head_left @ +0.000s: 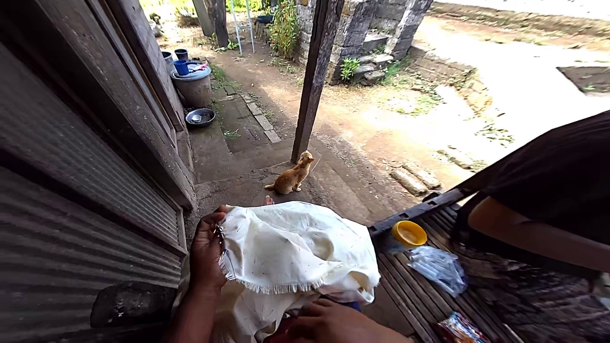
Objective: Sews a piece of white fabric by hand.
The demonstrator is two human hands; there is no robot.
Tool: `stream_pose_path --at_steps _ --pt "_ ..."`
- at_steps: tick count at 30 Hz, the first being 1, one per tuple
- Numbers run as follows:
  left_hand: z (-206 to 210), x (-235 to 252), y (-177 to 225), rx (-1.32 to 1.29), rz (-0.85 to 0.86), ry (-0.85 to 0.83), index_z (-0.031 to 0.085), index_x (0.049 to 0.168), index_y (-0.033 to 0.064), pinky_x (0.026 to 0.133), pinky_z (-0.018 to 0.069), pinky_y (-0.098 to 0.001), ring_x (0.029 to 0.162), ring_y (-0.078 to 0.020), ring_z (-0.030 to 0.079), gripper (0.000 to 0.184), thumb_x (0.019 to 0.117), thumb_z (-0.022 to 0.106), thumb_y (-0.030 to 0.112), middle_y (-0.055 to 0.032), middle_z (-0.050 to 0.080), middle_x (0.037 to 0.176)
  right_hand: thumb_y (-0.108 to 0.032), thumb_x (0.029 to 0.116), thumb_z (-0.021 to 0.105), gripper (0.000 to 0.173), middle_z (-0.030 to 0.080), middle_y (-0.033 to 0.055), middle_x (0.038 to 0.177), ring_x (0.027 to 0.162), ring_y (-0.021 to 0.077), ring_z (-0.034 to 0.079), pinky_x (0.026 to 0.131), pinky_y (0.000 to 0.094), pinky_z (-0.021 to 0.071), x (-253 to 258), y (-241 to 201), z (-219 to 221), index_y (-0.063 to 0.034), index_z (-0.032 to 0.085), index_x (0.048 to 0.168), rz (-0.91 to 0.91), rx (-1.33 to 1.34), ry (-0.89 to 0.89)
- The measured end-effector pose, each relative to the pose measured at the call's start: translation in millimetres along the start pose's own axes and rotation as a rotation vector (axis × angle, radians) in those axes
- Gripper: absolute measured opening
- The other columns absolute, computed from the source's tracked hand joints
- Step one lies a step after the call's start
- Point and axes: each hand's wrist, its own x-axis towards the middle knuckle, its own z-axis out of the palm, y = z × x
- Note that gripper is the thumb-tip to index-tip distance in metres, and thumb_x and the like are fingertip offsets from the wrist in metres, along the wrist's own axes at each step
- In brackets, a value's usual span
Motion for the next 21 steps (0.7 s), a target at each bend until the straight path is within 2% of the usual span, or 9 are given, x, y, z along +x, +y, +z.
stream_pose_path --at_steps 3,5,9,11,12,14,17,19,21 --pt "-14.2 -16.5 -3.2 0.041 -0.074 0.086 0.051 0.127 0.0002 0.083 0.0607 -0.0295 0.094 -0.011 0.069 0.027 0.1009 0.044 -0.004 -0.005 0.067 0.108 -0.013 0.0987 0.06 0.016 0.075 0.0021 0.1 0.098 0.0214 0.072 0.084 0.0427 0.0598 0.9 25.0 -19.4 -0.0154 0.076 0.098 0.103 -0.173 0.409" --pt "-18.2 -23.1 -3.5 0.086 -0.099 0.149 0.049 0.129 0.0013 0.076 0.0594 -0.026 0.087 -0.0082 0.068 0.028 0.104 0.037 0.001 -0.0026 0.066 0.102 -0.011 0.0954 0.058 0.019 0.074 0.0026 0.099 0.097 0.0218 0.07 0.084 0.041 0.0592 12.3 52.6 -29.6 -0.0143 0.075 0.103 0.26 -0.274 0.613" --pt "-30.8 -29.1 -8.2 0.271 -0.118 0.098 0.045 0.14 0.0055 0.071 0.0566 -0.0274 0.084 -0.0088 0.066 0.05 0.1098 0.023 0.039 -0.0027 0.066 0.102 -0.018 0.0964 0.065 0.052 0.063 0.0155 0.138 0.133 0.0387 0.054 0.107 0.06 0.0433 31.7 98.5 -29.9 -0.0124 0.056 0.147 0.631 -0.187 0.41" --pt "-41.3 -31.8 -3.3 0.616 -0.043 -0.122 0.033 0.155 0.003 0.083 0.0595 -0.032 0.099 -0.0106 0.069 0.079 0.1016 0.042 0.06 -0.0096 0.067 0.122 -0.028 0.0941 0.069 0.047 0.065 0.0163 0.135 0.132 0.0393 0.054 0.107 0.0624 0.0411 37.3 111.3 -12.9 -0.0106 0.064 0.138 0.657 -0.193 0.386" --pt "-41.5 -31.3 2.0 0.769 -0.022 -0.218 0.029 0.159 0.0041 0.084 0.0605 -0.0382 0.098 -0.0151 0.071 0.09 0.0943 0.058 0.059 -0.0133 0.069 0.121 -0.027 0.0938 0.069 0.031 0.069 0.0146 0.124 0.125 0.0373 0.058 0.104 0.061 0.0423 38.4 115.8 -5.4 -0.0102 0.073 0.12 0.645 -0.196 0.411" --pt "-33.3 -28.1 11.7 0.797 -0.064 -0.308 0.028 0.162 0.0142 0.083 0.0605 -0.0406 0.095 -0.0179 0.072 0.09 0.0867 0.075 0.029 -0.0125 0.069 0.124 -0.023 0.0946 0.068 0.017 0.071 0.0129 0.109 0.113 0.0342 0.063 0.099 0.0588 0.0455 35.9 120.1 -4.8 -0.0086 0.076 0.1 0.592 -0.142 0.529" --pt "-15.0 -18.3 25.8 0.239 -0.037 -0.268 0.036 0.156 0.0072 0.089 0.0618 -0.0341 0.106 -0.017 0.071 0.07 0.0923 0.063 -0.002 -0.0109 0.064 0.133 -0.011 0.0974 0.062 0.017 0.072 0.0148 0.102 0.099 0.0271 0.07 0.09 0.0495 0.0563 19.7 120.5 -32.0 0.0003 0.072 0.104 0.491 -0.022 0.886" --pt "1.2 -10.2 44.4 -0.039 -0.029 -0.24 0.042 0.153 0.0124 0.085 0.063 -0.0359 0.099 -0.0181 0.072 0.062 0.0951 0.057 -0.005 -0.0093 0.068 0.123 -0.009 0.1011 0.054 0.018 0.068 0.008 0.09 0.08 0.0086 0.065 0.075 0.029 0.0566 6.0 118.8 -51.1 0.0037 0.065 0.107 0.457 -0.07 1.125" --pt "14.7 -2.4 57.6 -0.155 -0.035 -0.266 0.047 0.151 0.0197 0.083 0.0633 -0.0347 0.095 -0.0169 0.073 0.059 0.0967 0.054 -0.005 -0.0079 0.07 0.117 -0.008 0.1042 0.05 0.017 0.061 0.0015 0.088 0.077 -0.005 0.057 0.073 0.0136 0.0501 -6.3 119.0 -65.7 0.0059 0.06 0.107 0.39 -0.113 1.305"
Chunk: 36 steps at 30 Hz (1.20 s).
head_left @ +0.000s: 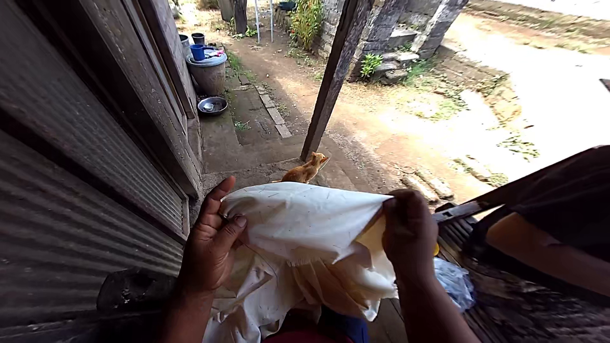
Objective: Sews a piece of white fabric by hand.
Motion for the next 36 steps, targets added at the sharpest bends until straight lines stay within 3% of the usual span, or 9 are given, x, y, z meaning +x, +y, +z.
stream_pose_path --at_steps 4,7,10,14,19,24,27,33,36 --pt "4.3 10.8 -12.9 0.05 -0.103 0.017 0.046 0.152 0.0175 0.08 0.0625 -0.0322 0.094 -0.0163 0.072 0.058 0.0984 0.053 -0.003 -0.0098 0.068 0.115 -0.01 0.1052 0.049 0.021 0.061 0.0036 0.084 0.074 -0.0027 0.056 0.071 0.0139 0.0482 -5.4 21.3 -8.2 0.0062 0.061 0.103 -0.007 -0.153 0.047" --pt "-9.8 6.9 -33.7 0.038 -0.265 0.055 0.039 0.154 0.009 0.083 0.0622 -0.0364 0.1 -0.0208 0.071 0.056 0.1 0.05 -0.003 -0.014 0.066 0.124 -0.013 0.1007 0.058 0.022 0.07 0.0188 0.094 0.086 0.0307 0.07 0.078 0.0522 0.0571 -23.7 35.6 -5.7 0.0035 0.067 0.112 0.187 -0.304 -0.32" --pt "-28.9 -6.1 -42.9 -0.01 -0.382 0.017 0.022 0.16 0.0101 0.087 0.062 -0.0397 0.111 -0.0239 0.069 0.083 0.089 0.062 -0.003 -0.0145 0.058 0.137 -0.014 0.094 0.068 0.028 0.067 0.024 0.113 0.107 0.0438 0.064 0.092 0.0646 0.0505 -35.0 38.0 2.3 -0.0012 0.069 0.119 0.156 -0.302 -0.364" --pt "-44.7 -21.5 -45.7 0.151 -0.377 -0.118 0.0 0.164 0.015 0.099 0.0583 -0.0399 0.127 -0.0246 0.061 0.119 0.0739 0.075 -0.007 -0.0141 0.045 0.154 -0.018 0.0934 0.065 0.016 0.071 0.0132 0.111 0.108 0.0327 0.065 0.091 0.053 0.0526 -23.6 14.0 17.2 -0.0099 0.077 0.102 -0.069 -0.208 -0.316" --pt "-54.8 -27.3 -50.1 0.714 -0.402 -0.145 0.008 0.166 0.0193 0.081 0.0635 -0.0362 0.086 -0.0163 0.075 0.114 0.0783 0.082 0.014 -0.0076 0.074 0.106 -0.02 0.0921 0.071 0.012 0.073 0.0044 0.114 0.113 0.0251 0.066 0.098 0.0528 0.0508 -20.6 -11.4 48.7 -0.0158 0.077 0.101 -0.191 -0.031 -0.567" --pt "-52.0 -23.9 -38.0 0.275 -0.363 -0.056 0.003 0.165 0.0148 0.089 0.0628 -0.0372 0.101 -0.0246 0.074 0.112 0.078 0.071 -0.007 -0.0172 0.07 0.121 -0.033 0.0774 0.086 0.055 0.061 0.0087 0.14 0.135 0.0342 0.052 0.109 0.0642 0.0379 -33.6 -17.9 66.6 -0.0227 0.069 0.129 -0.111 -0.142 -0.817" --pt "-54.0 -20.3 -33.9 0.1 -0.364 -0.085 -0.007 0.165 0.0195 0.094 0.0604 -0.0393 0.11 -0.0251 0.071 0.116 0.079 0.066 -0.008 -0.0172 0.064 0.13 -0.036 0.0738 0.087 0.063 0.057 0.0108 0.146 0.138 0.0377 0.048 0.107 0.0658 0.0367 -40.3 -16.0 71.9 -0.0256 0.067 0.132 -0.091 -0.17 -0.824" --pt "-60.8 -20.1 -38.3 -0.048 -0.343 -0.184 -0.016 0.163 0.0211 0.102 0.0559 -0.0419 0.123 -0.0255 0.064 0.124 0.0798 0.072 -0.005 -0.0146 0.053 0.145 -0.027 0.0863 0.077 0.011 0.071 0.0029 0.121 0.126 0.0267 0.059 0.104 0.059 0.0398 -43.3 -11.2 78.3 -0.0184 0.075 0.092 -0.114 -0.073 -0.668" --pt "-58.7 -20.9 -33.1 0.101 -0.358 -0.18 -0.014 0.163 0.0183 0.097 0.0589 -0.038 0.11 -0.0237 0.072 0.12 0.0804 0.069 -0.007 -0.0155 0.066 0.127 -0.023 0.0894 0.072 0.007 0.073 0.0003 0.111 0.116 0.0224 0.064 0.1 0.0547 0.0432 -41.6 -9.5 76.4 -0.0169 0.073 0.09 -0.148 -0.05 -0.518"
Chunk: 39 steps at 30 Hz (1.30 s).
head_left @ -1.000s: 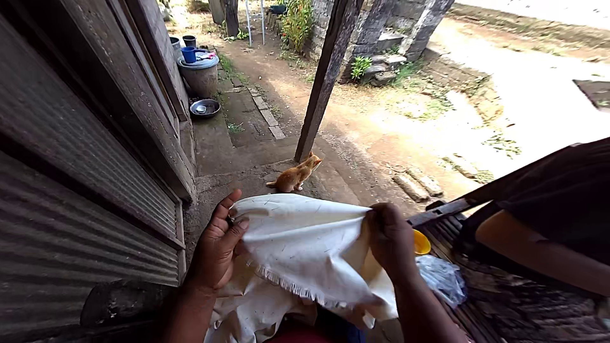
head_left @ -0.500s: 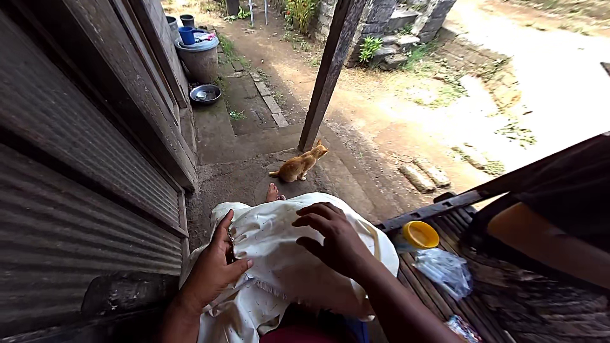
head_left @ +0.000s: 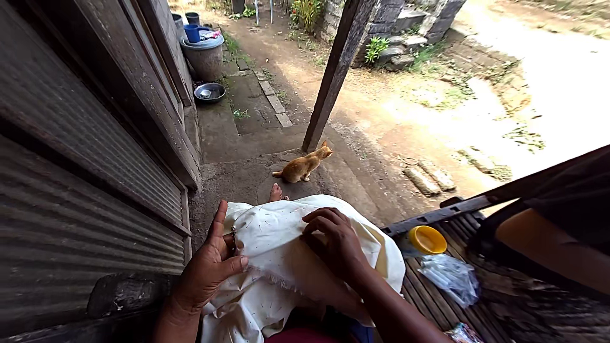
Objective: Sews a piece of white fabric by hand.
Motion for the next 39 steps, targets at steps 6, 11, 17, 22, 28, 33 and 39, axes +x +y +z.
stream_pose_path --at_steps 6,11,17,22,28,33,39 --pt "6.2 -1.5 2.4 0.078 0.01 0.075 0.0 0.165 0.011 0.093 0.06 -0.0356 0.099 -0.0216 0.074 0.111 0.0841 0.075 0.006 -0.0149 0.072 0.109 -0.022 0.0915 0.066 0.008 0.076 -0.0058 0.105 0.113 0.0152 0.066 0.105 0.0488 0.0424 -8.0 5.8 -7.2 -0.0184 0.073 0.092 -0.012 0.001 0.109" --pt "14.4 -2.1 -2.7 -0.083 0.19 0.135 0.04 0.138 0.0144 0.089 0.0604 -0.0361 0.096 -0.0179 0.073 0.065 0.0859 0.077 0.007 -0.0051 0.072 0.107 -0.023 0.089 0.068 0.005 0.077 -0.008 0.102 0.109 0.0122 0.067 0.103 0.0464 0.0424 -14.8 5.9 -5.9 -0.02 0.072 0.089 -0.024 -0.007 0.12" --pt "8.6 -1.0 -8.1 0.802 0.586 0.231 0.071 0.107 0.0119 0.089 0.0564 -0.0219 0.098 -0.0041 0.067 0.013 0.0972 0.068 0.021 0.0018 0.071 0.102 -0.023 0.0893 0.067 0.005 0.077 -0.0075 0.1 0.108 0.0107 0.067 0.105 0.0441 0.0428 -16.2 5.3 -7.6 -0.0193 0.071 0.09 -0.031 0.002 0.15" --pt "13.2 -0.2 -7.1 1.172 0.675 0.355 0.075 0.097 0.016 0.086 0.0515 -0.0246 0.093 -0.0093 0.065 0.016 0.0969 0.064 0.027 -0.0011 0.071 0.092 -0.02 0.0896 0.066 0.004 0.076 -0.0078 0.099 0.108 0.0097 0.067 0.106 0.0422 0.042 -16.3 3.9 -12.4 -0.0194 0.07 0.089 -0.046 0.0 0.19" --pt "16.2 1.6 -0.4 0.947 0.887 0.325 0.066 0.1 0.0255 0.108 0.0422 -0.0252 0.129 -0.0067 0.049 0.008 0.0986 0.065 0.033 0.0059 0.053 0.132 -0.018 0.0906 0.068 0.004 0.076 -0.0058 0.095 0.105 0.0096 0.067 0.106 0.0415 0.0405 -16.1 1.1 -18.8 -0.0188 0.068 0.087 -0.113 -0.017 0.271" --pt "15.7 7.1 8.6 0.991 1.043 0.177 0.063 0.1 0.0253 0.117 0.0349 -0.0398 0.124 -0.0099 0.057 0.01 0.1024 0.059 0.035 0.0109 0.066 0.115 -0.019 0.0911 0.066 0.005 0.069 -0.0028 0.085 0.094 0.0124 0.065 0.104 0.04 0.0413 -19.7 -1.6 -19.6 -0.0165 0.062 0.092 -0.136 -0.049 0.318" --pt "14.7 7.2 6.9 1.024 1.019 0.144 0.063 0.099 0.0261 0.118 0.0332 -0.0428 0.122 -0.0095 0.058 0.011 0.1028 0.059 0.036 0.0106 0.066 0.113 -0.013 0.0859 0.067 0.026 0.065 -0.0018 0.085 0.086 0.017 0.061 0.093 0.0452 0.0427 -24.2 -3.5 -20.5 -0.0169 0.07 0.112 -0.09 -0.056 0.208"
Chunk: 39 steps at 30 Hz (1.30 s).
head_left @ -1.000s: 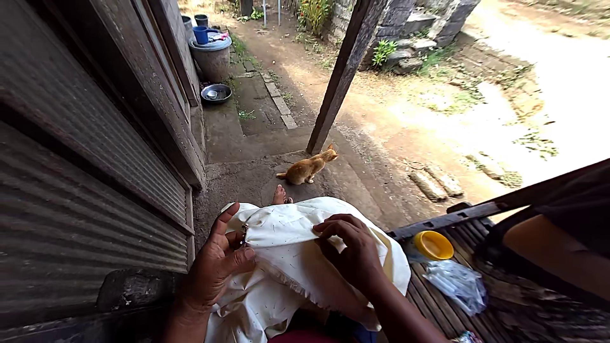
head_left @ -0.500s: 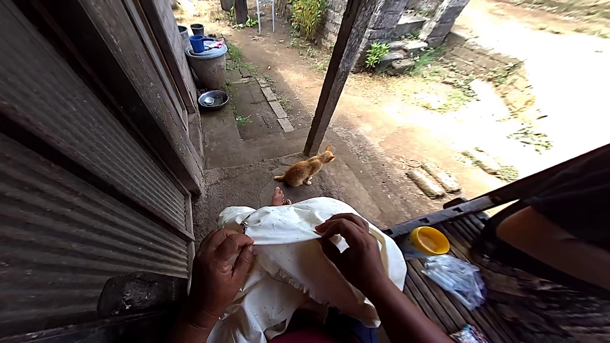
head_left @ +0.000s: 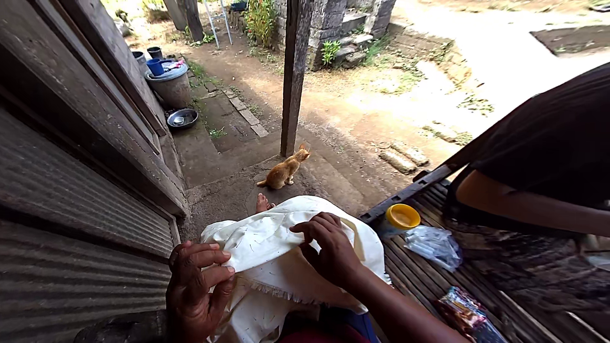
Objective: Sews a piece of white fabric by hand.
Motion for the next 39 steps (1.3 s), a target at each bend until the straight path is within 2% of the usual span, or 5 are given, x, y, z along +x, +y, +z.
stream_pose_path --at_steps 6,10,26,32,39 --pt "-2.6 0.3 -1.0 0.009 0.0 0.001 0.064 0.1 0.0264 0.118 0.032 -0.0434 0.124 -0.0092 0.057 0.011 0.1024 0.059 0.036 0.0104 0.066 0.116 -0.028 0.0902 0.07 0.033 0.066 0.0013 0.112 0.108 0.0189 0.06 0.097 0.0502 0.0414 5.9 -2.2 -6.6 -0.0266 0.073 0.123 -0.008 0.098 -0.123" --pt "-2.7 3.4 0.7 -0.009 -0.013 0.006 0.065 0.099 0.0258 0.117 0.0345 -0.0425 0.117 -0.0079 0.059 0.011 0.1024 0.06 0.035 0.01 0.065 0.108 -0.027 0.0976 0.065 0.012 0.068 -0.0024 0.102 0.106 0.0138 0.06 0.102 0.0445 0.0398 7.9 -1.1 -4.9 -0.0248 0.076 0.096 -0.024 0.127 -0.019" --pt "17.1 32.1 20.2 -0.17 -0.162 -0.044 0.064 0.108 0.0217 0.119 0.0373 -0.0427 0.103 -0.0007 0.066 0.012 0.1035 0.06 0.032 0.01 0.069 0.1 -0.019 0.0884 0.071 0.008 0.07 0.0039 0.102 0.102 0.0218 0.064 0.092 0.0515 0.044 20.9 4.9 -14.6 -0.0176 0.076 0.094 0.165 -0.051 0.091" --pt "19.8 38.3 27.0 -0.197 -0.23 0.008 0.065 0.112 0.0169 0.097 0.0516 -0.0231 0.096 0.0002 0.064 0.015 0.0994 0.065 0.024 0.0094 0.069 0.098 -0.015 0.1004 0.064 0.014 0.068 0.0032 0.085 0.072 0.0026 0.064 0.065 0.0187 0.056 18.4 -59.6 -32.2 -0.0015 0.066 0.1 0.054 0.633 -0.091" --pt "26.9 44.7 39.1 -0.256 -0.232 -0.039 0.067 0.105 0.014 0.088 0.0554 -0.0209 0.093 -0.0016 0.066 0.01 0.0973 0.066 0.02 0.006 0.069 0.095 -0.019 0.0962 0.069 0.034 0.074 0.0123 0.111 0.104 0.0138 0.072 0.093 0.0296 0.0576 9.4 -79.1 -2.3 0.0037 0.066 0.121 0.125 0.623 -0.404"
